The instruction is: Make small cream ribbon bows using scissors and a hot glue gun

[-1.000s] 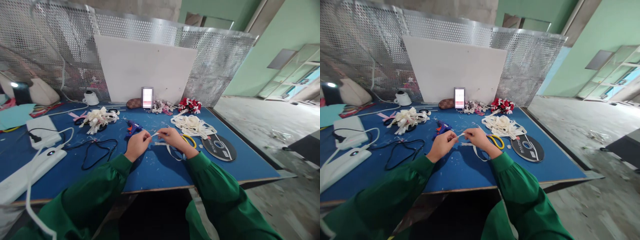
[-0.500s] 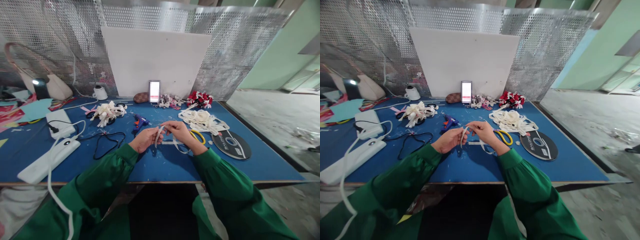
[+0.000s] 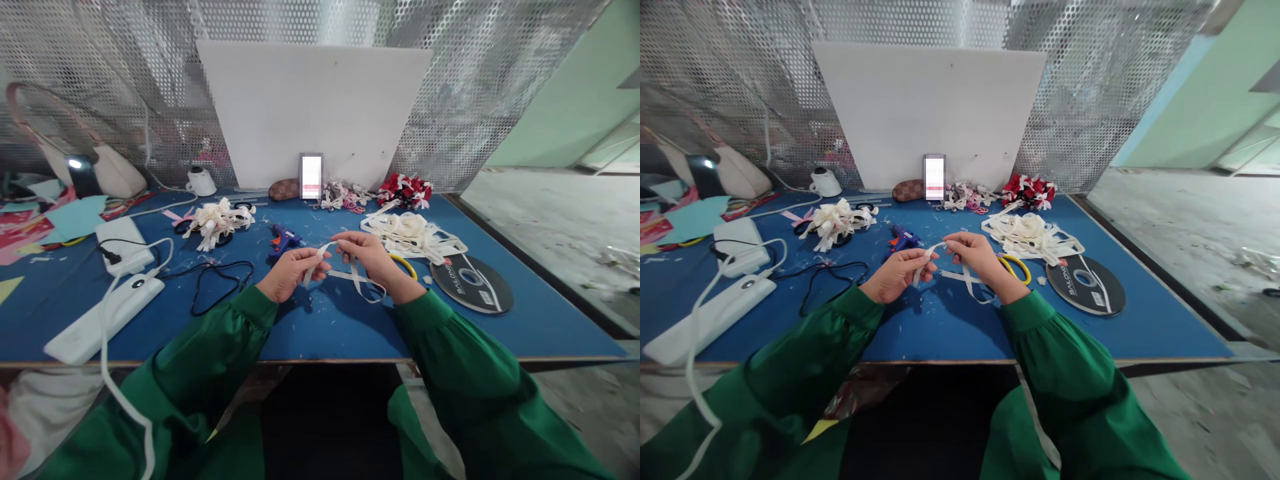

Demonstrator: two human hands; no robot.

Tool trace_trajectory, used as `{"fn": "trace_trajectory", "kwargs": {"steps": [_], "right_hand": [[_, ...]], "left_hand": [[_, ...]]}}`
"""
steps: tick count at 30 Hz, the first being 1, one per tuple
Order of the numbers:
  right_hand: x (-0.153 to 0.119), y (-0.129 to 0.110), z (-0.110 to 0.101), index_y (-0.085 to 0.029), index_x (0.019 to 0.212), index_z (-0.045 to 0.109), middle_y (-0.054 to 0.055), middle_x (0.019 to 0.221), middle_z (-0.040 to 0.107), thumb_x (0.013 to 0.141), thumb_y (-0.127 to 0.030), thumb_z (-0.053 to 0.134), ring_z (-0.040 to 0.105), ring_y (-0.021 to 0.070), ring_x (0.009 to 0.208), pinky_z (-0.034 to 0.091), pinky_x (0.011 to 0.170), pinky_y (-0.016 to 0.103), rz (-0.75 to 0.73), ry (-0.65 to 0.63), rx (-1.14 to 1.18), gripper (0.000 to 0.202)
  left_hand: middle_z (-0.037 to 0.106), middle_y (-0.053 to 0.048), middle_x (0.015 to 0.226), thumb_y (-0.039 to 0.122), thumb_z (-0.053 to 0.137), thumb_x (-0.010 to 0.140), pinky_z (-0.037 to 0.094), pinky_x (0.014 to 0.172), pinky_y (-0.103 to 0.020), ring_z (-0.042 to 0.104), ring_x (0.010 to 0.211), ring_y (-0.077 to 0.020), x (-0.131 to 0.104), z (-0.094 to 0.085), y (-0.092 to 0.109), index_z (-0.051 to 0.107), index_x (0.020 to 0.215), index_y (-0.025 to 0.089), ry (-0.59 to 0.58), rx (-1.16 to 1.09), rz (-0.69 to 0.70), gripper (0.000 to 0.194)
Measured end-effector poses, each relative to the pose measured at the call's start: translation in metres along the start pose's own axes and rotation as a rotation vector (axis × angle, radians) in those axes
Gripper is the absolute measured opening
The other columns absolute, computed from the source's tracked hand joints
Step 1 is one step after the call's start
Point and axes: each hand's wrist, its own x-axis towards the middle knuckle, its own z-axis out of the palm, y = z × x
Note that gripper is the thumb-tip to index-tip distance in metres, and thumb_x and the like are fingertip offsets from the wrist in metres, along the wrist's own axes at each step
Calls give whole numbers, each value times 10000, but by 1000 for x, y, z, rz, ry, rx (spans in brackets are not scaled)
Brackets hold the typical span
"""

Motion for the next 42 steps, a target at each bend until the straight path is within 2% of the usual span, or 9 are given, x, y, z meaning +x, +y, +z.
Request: {"fn": "trace_trajectory", "kwargs": {"steps": [5,11,15,17,21,24,31,37,42], "right_hand": [[-4,-11,-4,-156,957,783,-3,694,654,783,-453,759,514,82,507,428,479,219,199,-142,377,344],[-4,-12,-6,-226,1055,758,-33,744,679,753,-219,759,573,89,562,521,575,222,157,-109,549,302],[-2,-9,-6,-243,1057,748,26,1023,768,787,-246,734,727,159,873,598,798,286,44,-3,533,271],[-2,-10,-4,-260,1156,723,46,1254,731,823,-292,698,702,211,1130,582,952,349,-23,6,506,336],[-9,-18,6,-293,1322,643,23,1509,574,901,-410,554,539,245,1394,474,1138,444,-142,-74,458,445],[-17,-20,18,-303,1397,599,2,1571,505,936,-453,460,452,235,1466,370,1219,457,-178,-178,430,504],[-24,-10,27,-304,1545,460,-15,1632,416,980,-461,476,327,234,1534,252,1262,417,-202,-321,73,587],[-1,5,3,-278,1492,525,-7,1581,492,847,-250,535,459,255,1458,277,1258,465,-289,-57,104,645],[16,15,-22,-257,1510,487,49,1586,482,743,-179,578,512,284,1409,331,1226,482,-366,202,-71,776]], "left_hand": [[698,-29,719,433,875,656,482,632,-271,602,597,-111,2,-1,3,776,879,143,73,10,32,378],[702,-48,718,469,835,676,502,624,-299,607,589,-134,9,-8,-2,752,876,139,224,132,106,395],[761,-92,1032,356,804,732,531,857,-343,690,969,-219,8,-8,-3,754,1004,176,386,275,277,331],[752,-75,1134,306,786,755,498,976,-355,654,1122,-236,4,-4,-2,766,1020,210,435,366,384,283],[789,-78,1055,339,716,847,530,943,-386,706,1034,-258,-2,6,-6,790,1007,211,276,547,458,218],[798,-89,1034,344,790,783,528,954,-397,721,1005,-273,1,12,-16,784,1036,182,155,431,348,301],[778,-75,884,385,748,791,541,831,-353,716,871,-230,9,11,-23,763,897,155,102,230,211,254],[729,-70,745,350,738,741,568,783,-349,708,725,-194,3,10,-15,714,835,135,30,65,76,236],[739,-56,888,393,737,810,518,606,-250,640,599,-110,0,9,-10,714,1084,138,48,84,54,376]]}}
